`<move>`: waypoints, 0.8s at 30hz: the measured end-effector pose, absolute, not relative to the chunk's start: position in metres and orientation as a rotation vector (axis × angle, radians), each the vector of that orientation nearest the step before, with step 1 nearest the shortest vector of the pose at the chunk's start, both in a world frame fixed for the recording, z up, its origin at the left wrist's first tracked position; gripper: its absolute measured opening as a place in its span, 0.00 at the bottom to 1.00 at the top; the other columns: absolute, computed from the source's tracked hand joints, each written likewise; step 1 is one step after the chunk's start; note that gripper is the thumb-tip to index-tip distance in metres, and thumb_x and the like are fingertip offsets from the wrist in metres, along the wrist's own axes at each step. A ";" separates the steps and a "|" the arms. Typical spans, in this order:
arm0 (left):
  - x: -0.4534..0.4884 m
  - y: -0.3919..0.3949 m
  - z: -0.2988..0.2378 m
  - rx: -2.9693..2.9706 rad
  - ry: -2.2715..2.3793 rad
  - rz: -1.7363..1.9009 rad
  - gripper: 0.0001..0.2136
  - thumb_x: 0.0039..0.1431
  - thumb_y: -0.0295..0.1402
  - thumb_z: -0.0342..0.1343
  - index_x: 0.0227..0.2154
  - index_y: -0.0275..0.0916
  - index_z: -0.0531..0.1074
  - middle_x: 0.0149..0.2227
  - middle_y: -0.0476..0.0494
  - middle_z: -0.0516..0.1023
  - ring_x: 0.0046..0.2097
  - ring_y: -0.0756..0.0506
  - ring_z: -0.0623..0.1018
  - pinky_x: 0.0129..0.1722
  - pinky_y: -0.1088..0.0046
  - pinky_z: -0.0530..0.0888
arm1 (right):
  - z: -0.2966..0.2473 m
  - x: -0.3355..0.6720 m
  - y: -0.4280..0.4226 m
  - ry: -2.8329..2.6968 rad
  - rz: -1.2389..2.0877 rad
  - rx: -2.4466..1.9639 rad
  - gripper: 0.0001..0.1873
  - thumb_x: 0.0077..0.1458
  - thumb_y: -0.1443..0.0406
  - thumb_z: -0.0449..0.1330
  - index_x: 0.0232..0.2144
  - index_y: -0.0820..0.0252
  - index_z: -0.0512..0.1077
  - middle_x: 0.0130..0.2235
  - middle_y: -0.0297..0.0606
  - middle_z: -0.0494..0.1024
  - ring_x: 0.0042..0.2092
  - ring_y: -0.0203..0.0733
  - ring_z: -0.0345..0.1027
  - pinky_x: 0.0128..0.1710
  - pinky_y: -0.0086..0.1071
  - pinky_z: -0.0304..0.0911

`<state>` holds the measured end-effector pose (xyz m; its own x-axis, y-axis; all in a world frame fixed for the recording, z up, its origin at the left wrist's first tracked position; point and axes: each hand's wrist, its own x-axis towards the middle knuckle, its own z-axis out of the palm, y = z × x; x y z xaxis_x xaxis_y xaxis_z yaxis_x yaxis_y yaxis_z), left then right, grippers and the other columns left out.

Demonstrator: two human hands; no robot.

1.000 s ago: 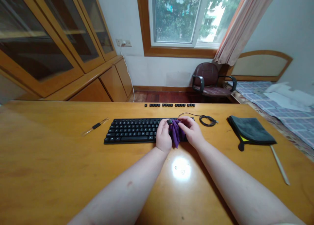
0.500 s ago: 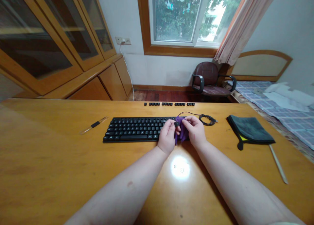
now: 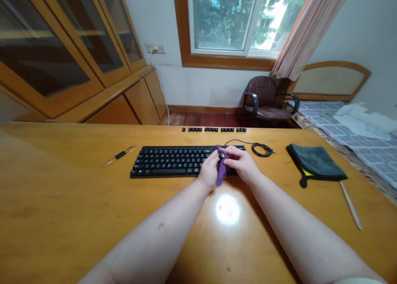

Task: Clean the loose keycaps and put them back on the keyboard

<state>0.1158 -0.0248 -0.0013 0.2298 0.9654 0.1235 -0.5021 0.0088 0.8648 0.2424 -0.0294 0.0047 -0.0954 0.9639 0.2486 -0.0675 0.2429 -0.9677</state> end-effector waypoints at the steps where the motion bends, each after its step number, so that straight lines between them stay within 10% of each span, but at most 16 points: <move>1: 0.115 -0.025 0.000 0.992 0.619 1.253 0.09 0.53 0.33 0.51 0.31 0.37 0.75 0.39 0.43 0.77 0.47 0.43 0.72 0.51 0.67 0.66 | 0.005 0.242 -0.029 -1.349 1.101 -0.937 0.16 0.38 0.63 0.68 0.35 0.51 0.78 0.30 0.32 0.70 0.35 0.38 0.63 0.39 0.35 0.59; 24: 0.123 -0.024 -0.002 0.776 0.426 1.114 0.10 0.50 0.32 0.52 0.33 0.35 0.74 0.36 0.43 0.77 0.47 0.42 0.73 0.49 0.65 0.68 | -0.001 0.242 -0.029 -1.196 1.066 -1.027 0.07 0.40 0.61 0.66 0.26 0.54 0.79 0.24 0.30 0.63 0.24 0.31 0.54 0.22 0.28 0.51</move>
